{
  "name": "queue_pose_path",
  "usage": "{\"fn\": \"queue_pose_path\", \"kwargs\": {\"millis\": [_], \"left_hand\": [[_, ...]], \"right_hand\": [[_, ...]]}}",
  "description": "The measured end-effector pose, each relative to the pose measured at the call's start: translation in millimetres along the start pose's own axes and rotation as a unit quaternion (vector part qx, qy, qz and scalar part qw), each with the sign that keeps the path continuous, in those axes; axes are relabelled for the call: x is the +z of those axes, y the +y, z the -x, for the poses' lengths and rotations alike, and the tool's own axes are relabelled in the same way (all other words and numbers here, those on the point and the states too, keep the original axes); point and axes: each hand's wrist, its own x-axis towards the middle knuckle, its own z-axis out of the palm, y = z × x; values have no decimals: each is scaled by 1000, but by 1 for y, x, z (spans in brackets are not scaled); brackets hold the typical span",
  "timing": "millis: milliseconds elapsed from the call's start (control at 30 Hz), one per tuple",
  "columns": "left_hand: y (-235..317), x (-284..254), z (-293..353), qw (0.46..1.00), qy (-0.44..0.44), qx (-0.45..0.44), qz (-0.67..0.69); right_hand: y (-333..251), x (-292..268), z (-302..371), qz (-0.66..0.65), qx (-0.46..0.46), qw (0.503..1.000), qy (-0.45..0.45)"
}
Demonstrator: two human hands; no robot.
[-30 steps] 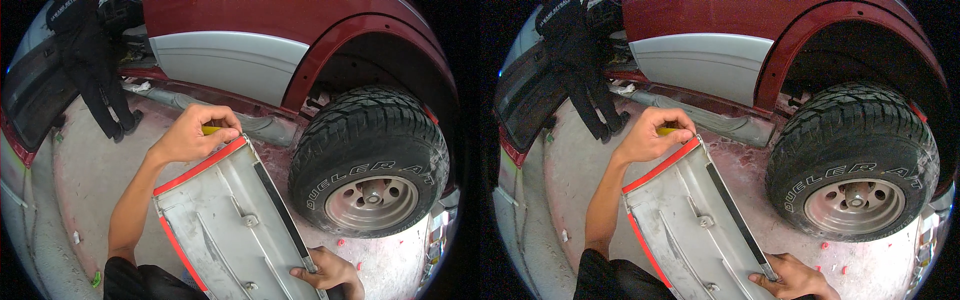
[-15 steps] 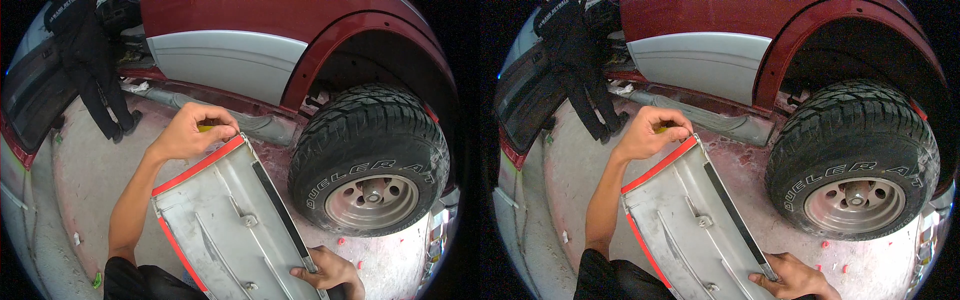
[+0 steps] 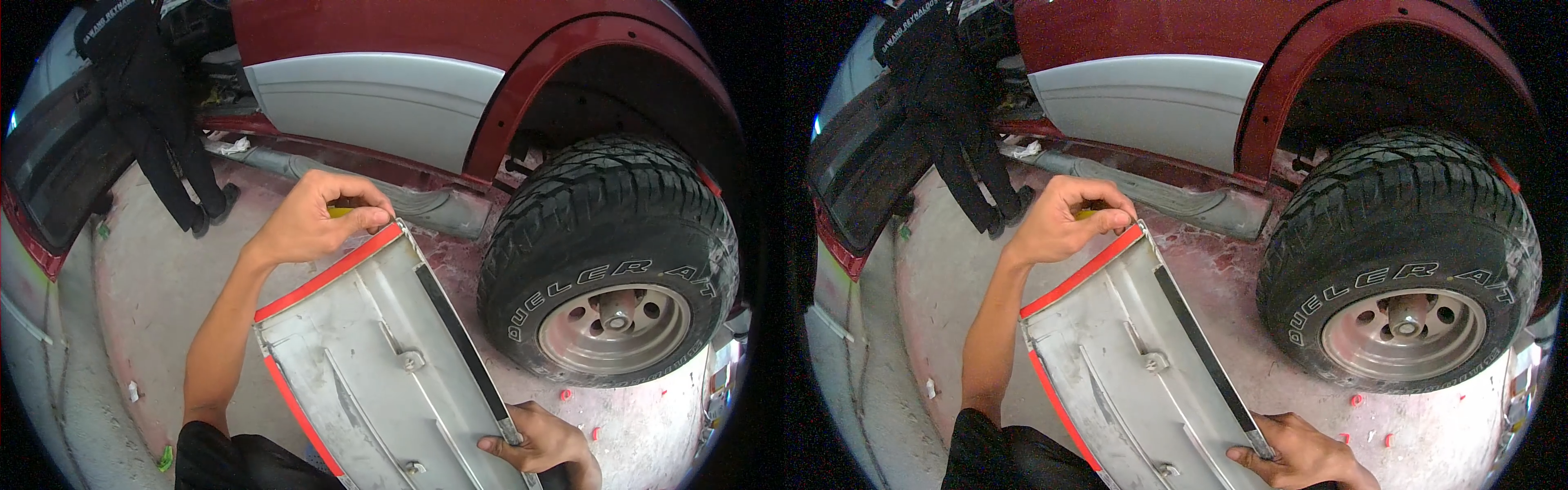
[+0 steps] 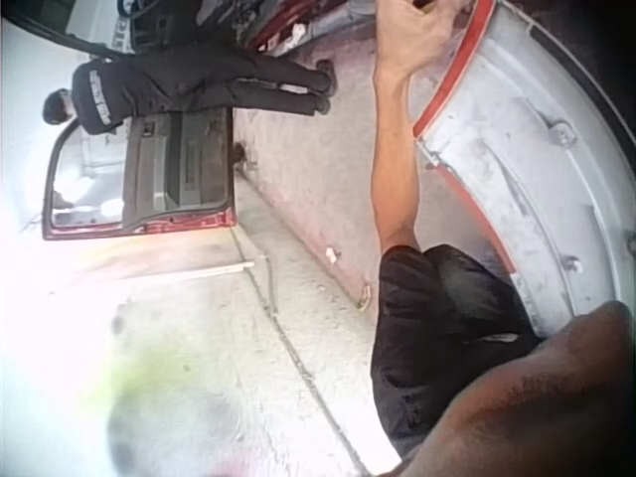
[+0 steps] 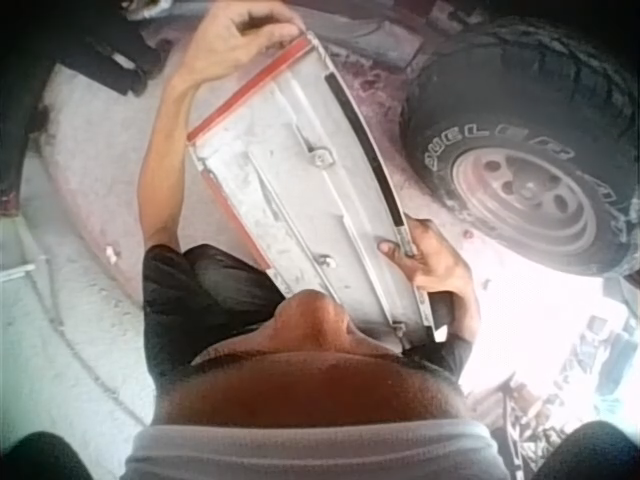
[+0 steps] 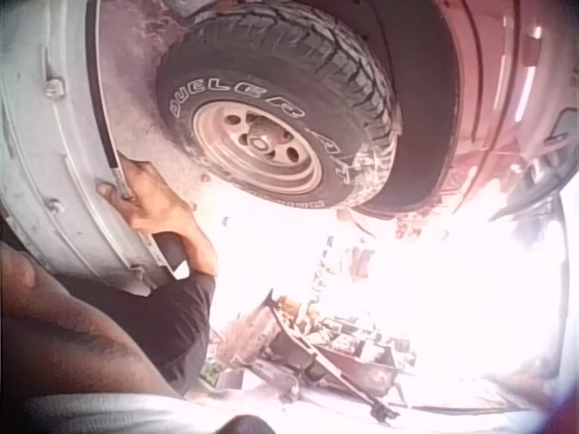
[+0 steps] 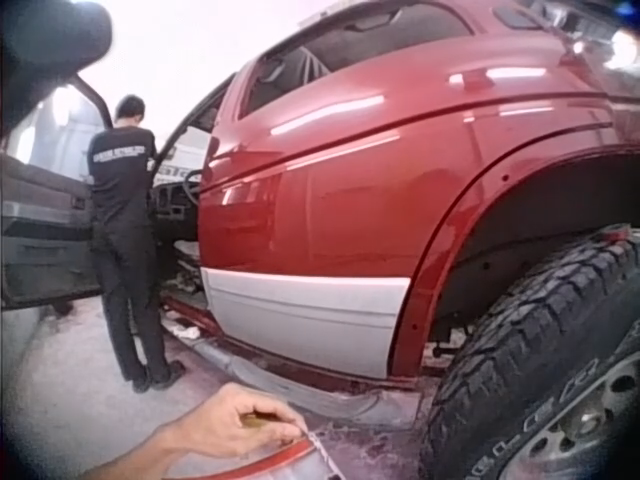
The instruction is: Applying adhesive tape and trimming it on a vehicle body trim piece.
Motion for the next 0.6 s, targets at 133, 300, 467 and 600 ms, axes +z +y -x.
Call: {"fn": "queue_pose_path", "kwargs": {"millis": [133,300,467,600], "left_hand": [[-1,1,-1,1000,0,15,-25],[0,-1,0,999,-6,8,-34],[1,-2,-1,999,-14,16,-31],[0,-1,-2,998,-26,29,-44]], "right_hand": [[-3,-1,0,0,28,1000,-6],[-5,-1,0,6,32,999,-12],[-8,-2,0,-2,37,999,-10],[-10,-2,0,-4,20,1000,-2]]}}
